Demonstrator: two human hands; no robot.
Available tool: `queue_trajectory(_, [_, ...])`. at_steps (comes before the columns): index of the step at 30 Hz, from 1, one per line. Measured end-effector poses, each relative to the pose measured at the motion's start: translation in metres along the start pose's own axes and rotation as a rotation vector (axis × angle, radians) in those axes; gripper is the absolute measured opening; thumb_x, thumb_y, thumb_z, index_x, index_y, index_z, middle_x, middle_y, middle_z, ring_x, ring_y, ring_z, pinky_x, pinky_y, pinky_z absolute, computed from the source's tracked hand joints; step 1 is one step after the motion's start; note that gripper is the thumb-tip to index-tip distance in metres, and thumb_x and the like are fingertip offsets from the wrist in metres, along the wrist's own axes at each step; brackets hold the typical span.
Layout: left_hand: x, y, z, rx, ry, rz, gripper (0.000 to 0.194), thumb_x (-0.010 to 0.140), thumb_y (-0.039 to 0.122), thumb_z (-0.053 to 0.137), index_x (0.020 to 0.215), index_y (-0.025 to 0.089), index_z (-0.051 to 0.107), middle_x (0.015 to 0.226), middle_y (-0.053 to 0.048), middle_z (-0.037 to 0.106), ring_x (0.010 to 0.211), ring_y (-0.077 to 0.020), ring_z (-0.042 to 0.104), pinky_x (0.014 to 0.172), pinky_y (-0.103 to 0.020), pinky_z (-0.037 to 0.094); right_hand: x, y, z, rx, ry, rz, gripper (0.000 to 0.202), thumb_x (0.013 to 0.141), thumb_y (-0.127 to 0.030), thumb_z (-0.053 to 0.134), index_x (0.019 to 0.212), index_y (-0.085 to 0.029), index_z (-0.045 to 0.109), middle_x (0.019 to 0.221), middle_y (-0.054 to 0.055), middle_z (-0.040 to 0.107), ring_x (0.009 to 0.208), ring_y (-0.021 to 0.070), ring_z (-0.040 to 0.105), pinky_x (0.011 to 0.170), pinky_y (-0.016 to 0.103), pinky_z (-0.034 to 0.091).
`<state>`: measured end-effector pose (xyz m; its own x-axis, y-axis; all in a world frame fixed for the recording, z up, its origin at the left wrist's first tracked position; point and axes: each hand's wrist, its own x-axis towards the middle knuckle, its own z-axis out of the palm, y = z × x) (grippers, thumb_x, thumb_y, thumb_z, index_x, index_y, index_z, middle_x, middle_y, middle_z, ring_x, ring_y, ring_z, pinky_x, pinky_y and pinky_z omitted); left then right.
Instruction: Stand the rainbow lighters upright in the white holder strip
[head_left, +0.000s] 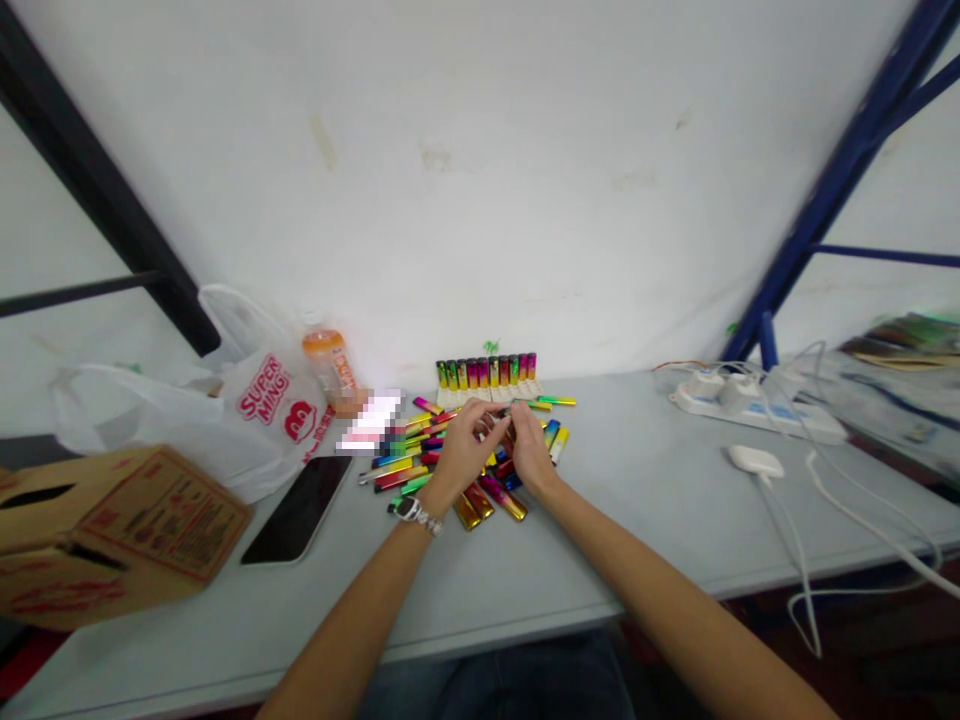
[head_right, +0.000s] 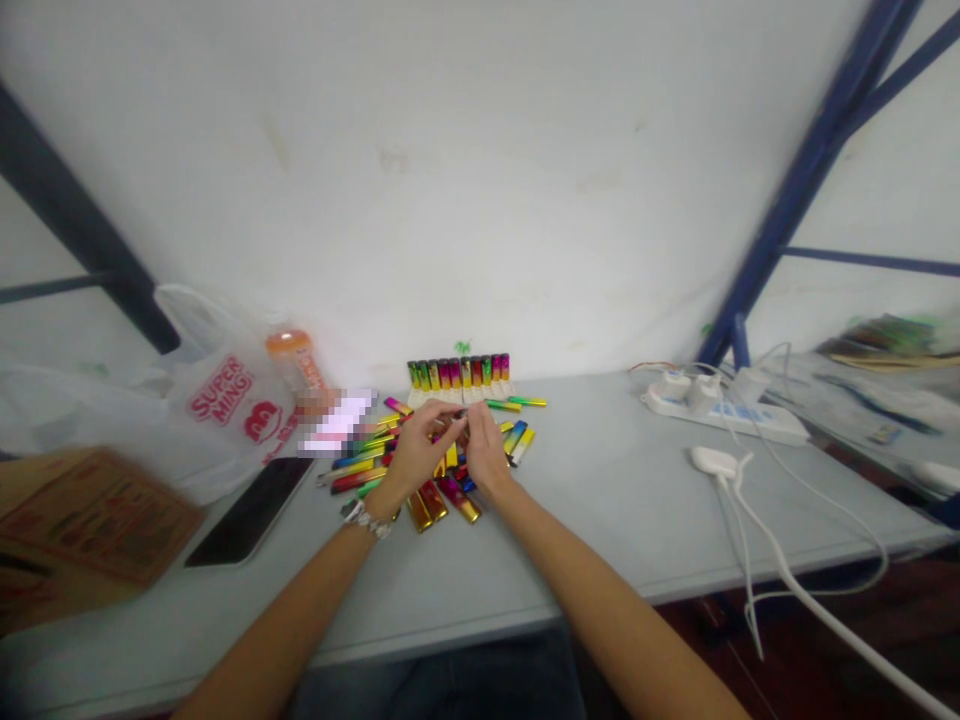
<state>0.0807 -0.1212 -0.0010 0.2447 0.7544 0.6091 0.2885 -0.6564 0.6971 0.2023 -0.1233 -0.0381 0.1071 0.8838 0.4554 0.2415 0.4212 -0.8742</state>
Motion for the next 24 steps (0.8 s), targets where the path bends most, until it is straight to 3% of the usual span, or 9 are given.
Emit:
queue_trajectory(5, [0.017,0.009,0.003,-0.019,-0.045,-0.031,0.017,0.087,0.032,0.064,0.096,0.018,0.067,0.087,-0.004,0.069,0.072,-0.0138,0.065,0.065,-0.026,0.056,0.006,-0.01,-0.012,0.011,0.085,0.09,0.044,0.097,-0.061,0.025,0.09,-0.026,0.049,0.081,0.004,0.059,0.078,0.0213,0.057,0.07,0.033,0.048])
queue_trajectory(8, [0.04,0.015,0.001,0.029,-0.061,-0.002,0.017,0.087,0.031,0.065,0.096,0.018,0.067,0.084,-0.004,0.07,0.074,-0.0145,0.066,0.065,-0.026,0.055,0.017,-0.016,-0.033,-0.09,0.124,0.156,0.041,0.095,-0.061,0.03,0.09,-0.026,0.051,0.085,0.004,0.064,0.081,0.022,0.059,0.072,0.033,0.045])
queue_trajectory(10, [0.061,0.015,0.001,0.074,-0.064,0.057,0.017,0.087,0.031,0.065,0.096,0.017,0.067,0.087,-0.005,0.071,0.075,-0.0149,0.066,0.067,-0.027,0.055,0.026,-0.016,-0.05,-0.113,0.241,0.146,0.041,0.095,-0.059,0.03,0.089,-0.025,0.052,0.088,0.004,0.066,0.086,0.0218,0.06,0.077,0.032,0.044])
queue_trajectory(13, [0.096,0.006,0.006,0.169,-0.129,0.135,0.015,0.087,0.024,0.063,0.099,0.018,0.068,0.09,-0.005,0.071,0.073,-0.0137,0.065,0.071,-0.028,0.054,0.037,-0.006,-0.072,-0.075,0.344,0.146,0.043,0.093,-0.059,0.031,0.087,-0.023,0.055,0.084,0.005,0.066,0.085,0.0209,0.06,0.074,0.03,0.044])
queue_trajectory(17, [0.136,-0.016,0.023,0.299,-0.206,0.181,0.013,0.082,0.015,0.065,0.093,0.019,0.07,0.09,-0.005,0.069,0.071,-0.0149,0.063,0.075,-0.031,0.053,0.045,0.009,-0.083,-0.042,0.364,0.196,0.046,0.093,-0.057,0.031,0.08,-0.021,0.057,0.074,0.003,0.063,0.072,0.019,0.058,0.067,0.029,0.042])
queue_trajectory(24, [0.164,-0.045,0.054,0.466,-0.301,0.134,0.012,0.079,0.012,0.066,0.086,0.017,0.073,0.083,-0.006,0.071,0.074,-0.0185,0.064,0.083,-0.033,0.051,0.049,0.015,-0.082,-0.009,0.34,0.178,0.052,0.093,-0.059,0.031,0.074,-0.02,0.06,0.066,0.002,0.061,0.066,0.0177,0.057,0.067,0.029,0.042])
